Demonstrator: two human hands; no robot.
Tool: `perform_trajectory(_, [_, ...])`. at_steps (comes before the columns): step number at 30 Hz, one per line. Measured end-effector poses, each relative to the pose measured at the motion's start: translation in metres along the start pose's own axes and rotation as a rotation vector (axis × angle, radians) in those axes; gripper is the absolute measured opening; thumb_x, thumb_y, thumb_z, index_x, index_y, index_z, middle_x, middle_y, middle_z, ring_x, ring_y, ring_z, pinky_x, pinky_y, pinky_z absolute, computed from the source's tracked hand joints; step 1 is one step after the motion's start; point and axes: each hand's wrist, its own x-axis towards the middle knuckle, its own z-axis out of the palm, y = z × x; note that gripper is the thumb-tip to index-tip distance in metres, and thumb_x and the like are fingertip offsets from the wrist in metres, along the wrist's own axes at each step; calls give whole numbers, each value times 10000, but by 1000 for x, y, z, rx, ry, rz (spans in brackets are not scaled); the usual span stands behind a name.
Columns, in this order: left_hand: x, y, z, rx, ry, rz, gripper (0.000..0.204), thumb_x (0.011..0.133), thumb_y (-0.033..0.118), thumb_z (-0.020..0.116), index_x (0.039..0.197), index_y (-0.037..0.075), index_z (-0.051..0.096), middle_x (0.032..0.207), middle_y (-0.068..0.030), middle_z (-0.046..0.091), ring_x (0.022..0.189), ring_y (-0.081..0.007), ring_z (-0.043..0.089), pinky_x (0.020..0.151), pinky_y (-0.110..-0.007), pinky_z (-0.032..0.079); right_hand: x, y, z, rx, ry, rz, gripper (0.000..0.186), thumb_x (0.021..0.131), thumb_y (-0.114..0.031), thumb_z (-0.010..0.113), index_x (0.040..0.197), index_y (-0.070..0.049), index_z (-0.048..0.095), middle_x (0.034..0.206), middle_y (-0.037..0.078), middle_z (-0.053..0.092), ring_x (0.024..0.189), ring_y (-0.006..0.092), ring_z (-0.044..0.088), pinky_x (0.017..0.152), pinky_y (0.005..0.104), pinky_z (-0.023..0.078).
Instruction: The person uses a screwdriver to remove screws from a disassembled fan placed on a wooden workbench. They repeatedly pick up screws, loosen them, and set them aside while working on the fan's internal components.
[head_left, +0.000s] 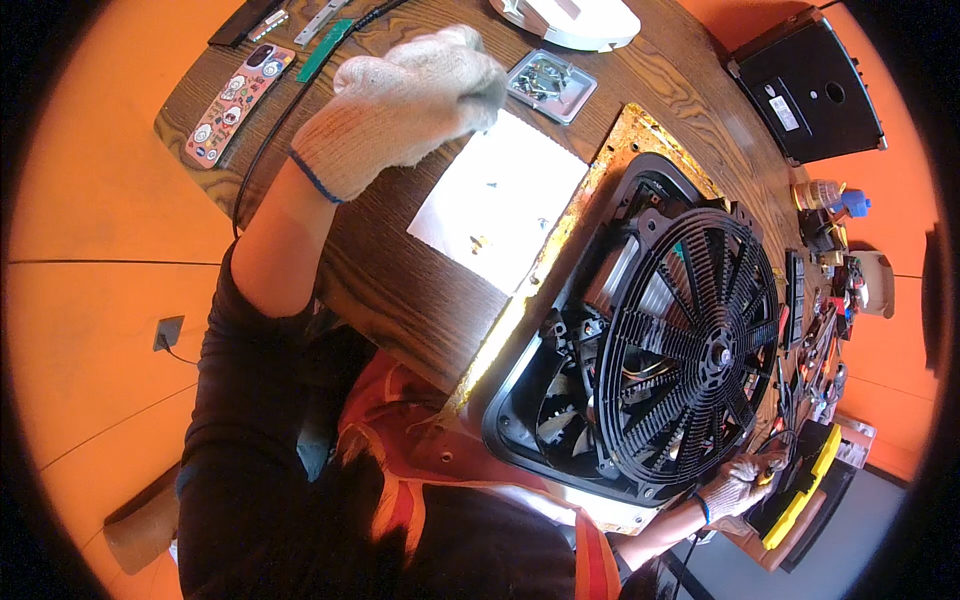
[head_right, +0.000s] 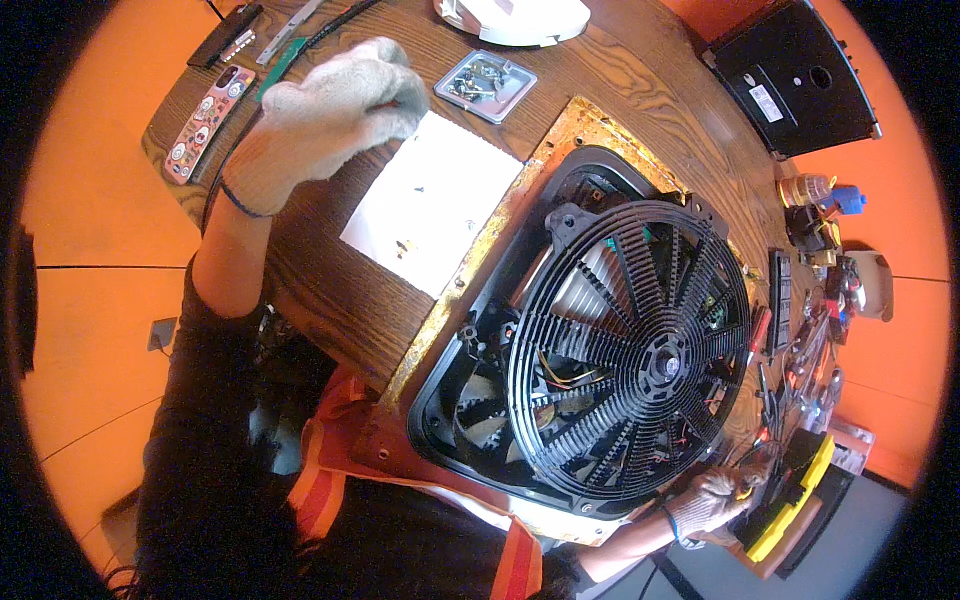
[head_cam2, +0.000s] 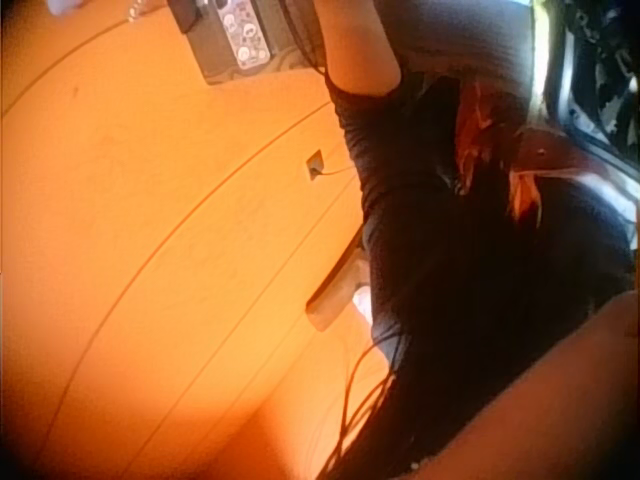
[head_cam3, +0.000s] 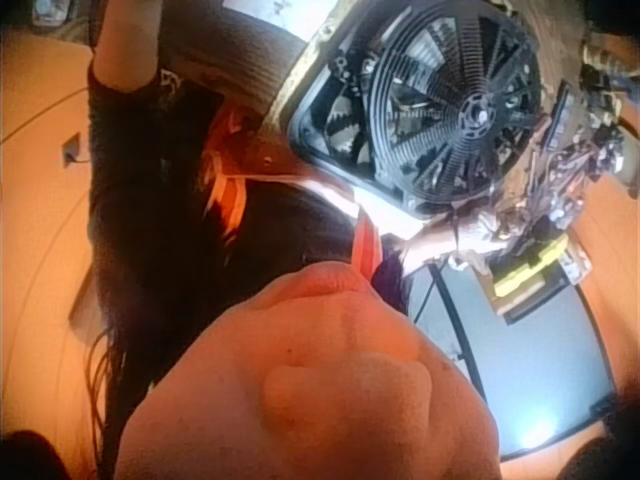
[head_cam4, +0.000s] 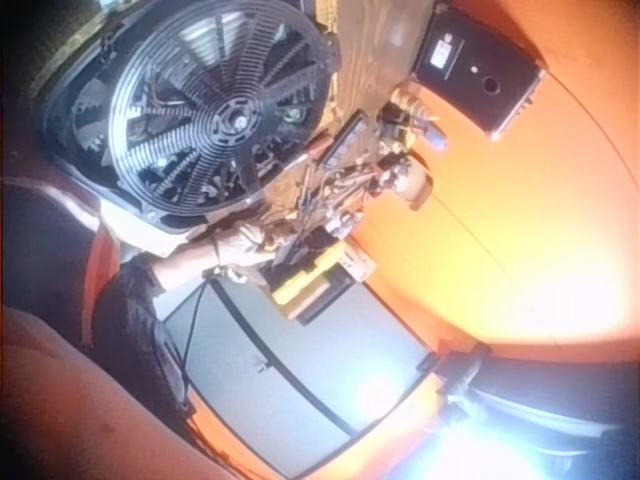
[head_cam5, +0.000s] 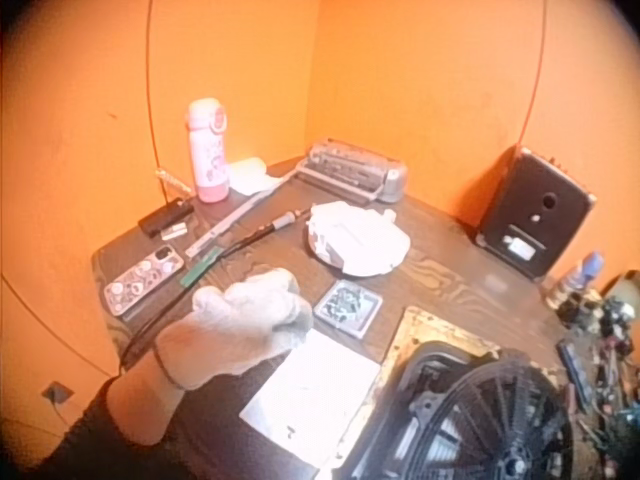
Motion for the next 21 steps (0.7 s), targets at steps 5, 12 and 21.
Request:
perform_trajectory(5, [-2, 7, 5, 49, -144, -108, 176, 892, 200, 679, 1009, 72, 708, 1027, -67, 629, 987, -248, 656, 836, -357, 533, 2, 0, 1, 8, 4, -8, 632, 888, -125, 697, 1490, -164, 509, 1173, -75, 681, 728, -4, 462, 640, 162, 363])
perform_trajectory(12, [-4, 8, 9, 61, -66, -60, 196, 900, 241, 673, 1027, 96, 708, 1044, -61, 627, 1015, -253, 658, 846, -365, 535, -4, 2, 4, 21, 17, -20, 627, 895, -135, 694, 1492, -156, 505, 1192, -68, 677, 739, -2, 466, 641, 164, 363])
perform_trajectory(21, [11, -10, 10, -323, 30, -90, 236, 959, 169, 632, 1094, -21, 673, 1093, -122, 673, 1013, -244, 674, 893, -341, 548, -7, 3, 2, 27, 29, -26, 621, 904, -148, 690, 1495, -145, 500, 1217, -59, 673, 752, 1, 472, 644, 166, 363])
